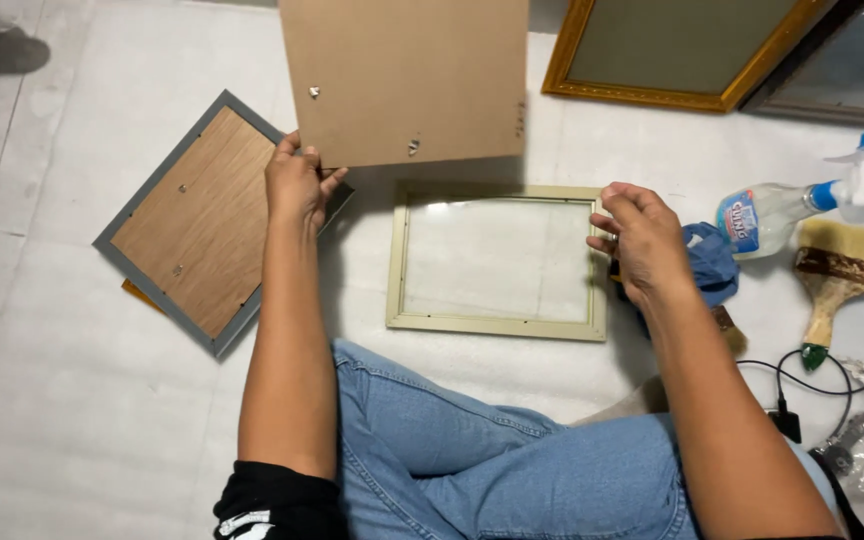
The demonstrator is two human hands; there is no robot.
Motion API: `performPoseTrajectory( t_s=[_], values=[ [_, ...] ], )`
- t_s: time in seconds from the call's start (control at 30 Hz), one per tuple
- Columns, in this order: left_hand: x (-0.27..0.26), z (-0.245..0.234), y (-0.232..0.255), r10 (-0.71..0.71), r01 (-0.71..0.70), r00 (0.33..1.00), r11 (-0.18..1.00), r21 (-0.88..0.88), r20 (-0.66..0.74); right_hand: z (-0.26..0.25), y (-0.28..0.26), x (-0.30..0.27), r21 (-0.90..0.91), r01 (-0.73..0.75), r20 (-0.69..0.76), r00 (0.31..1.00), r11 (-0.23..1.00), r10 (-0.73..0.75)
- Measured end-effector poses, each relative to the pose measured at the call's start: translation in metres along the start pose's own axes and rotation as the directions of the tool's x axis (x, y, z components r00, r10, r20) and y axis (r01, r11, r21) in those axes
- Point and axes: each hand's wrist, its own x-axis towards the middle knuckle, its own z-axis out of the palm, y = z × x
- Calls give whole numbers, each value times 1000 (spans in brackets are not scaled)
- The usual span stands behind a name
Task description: Preparing a picture frame by cleaning the glass and frame components using a brush and glass cleaner.
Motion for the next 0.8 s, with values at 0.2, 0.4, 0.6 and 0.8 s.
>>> performPoseTrajectory(
  t_s=[0.2,0.4,0.6,0.8],
  values=[
    [69,-2,-48,-32,31,992,999,-9,-122,-1,-3,2,-67,71,-59,995,995,-75],
    [47,19,-56,-12,15,990,1000,19,-142,-3,-18,1,-109,155,-57,985,982,-162],
    [-2,53,-27,268,-223,960,549,805,83,-29,-44,-2,-538,211,-77,952,816,-297],
    [-8,56,-20,324,-270,939,479,835,117,-94,-64,0,-921,-228,-246,969,317,-19]
  ],
)
